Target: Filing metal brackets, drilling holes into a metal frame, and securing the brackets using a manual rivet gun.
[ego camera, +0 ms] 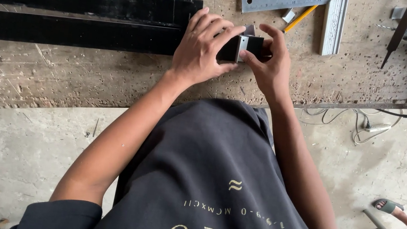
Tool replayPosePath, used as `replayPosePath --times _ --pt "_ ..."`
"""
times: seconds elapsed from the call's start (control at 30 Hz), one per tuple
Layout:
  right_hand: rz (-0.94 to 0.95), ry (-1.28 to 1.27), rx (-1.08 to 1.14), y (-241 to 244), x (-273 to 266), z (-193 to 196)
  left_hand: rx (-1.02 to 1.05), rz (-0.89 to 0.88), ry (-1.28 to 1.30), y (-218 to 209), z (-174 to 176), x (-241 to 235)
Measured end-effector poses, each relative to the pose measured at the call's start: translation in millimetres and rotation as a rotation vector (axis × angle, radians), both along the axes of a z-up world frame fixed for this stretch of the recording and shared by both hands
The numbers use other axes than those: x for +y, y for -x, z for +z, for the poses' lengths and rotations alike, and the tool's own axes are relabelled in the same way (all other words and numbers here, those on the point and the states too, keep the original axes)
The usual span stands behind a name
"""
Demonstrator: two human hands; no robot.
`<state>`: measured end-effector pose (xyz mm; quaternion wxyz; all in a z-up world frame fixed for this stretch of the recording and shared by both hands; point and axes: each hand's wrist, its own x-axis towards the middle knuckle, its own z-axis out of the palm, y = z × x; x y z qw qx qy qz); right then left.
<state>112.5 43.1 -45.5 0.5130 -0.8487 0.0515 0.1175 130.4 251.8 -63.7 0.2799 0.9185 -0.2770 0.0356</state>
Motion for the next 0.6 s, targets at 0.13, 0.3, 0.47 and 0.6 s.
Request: replayPosePath --times 0.13,0.3,0.47,0.6 --pt "0.041 0.000 0.012 -3 -1 2 -0.015 0.011 0.023 0 0 -1" --pt "0.116 -0.019 0.008 -8 -1 7 -0.022 0.027 0.053 2 -9 -1" --pt "0.119 -0.093 0.121 -13 6 18 -0.043 0.023 0.067 1 -10 -1" --pt "0.118 -0.103 0.129 -14 5 9 -0.076 0.039 0.090 0 -8 -3"
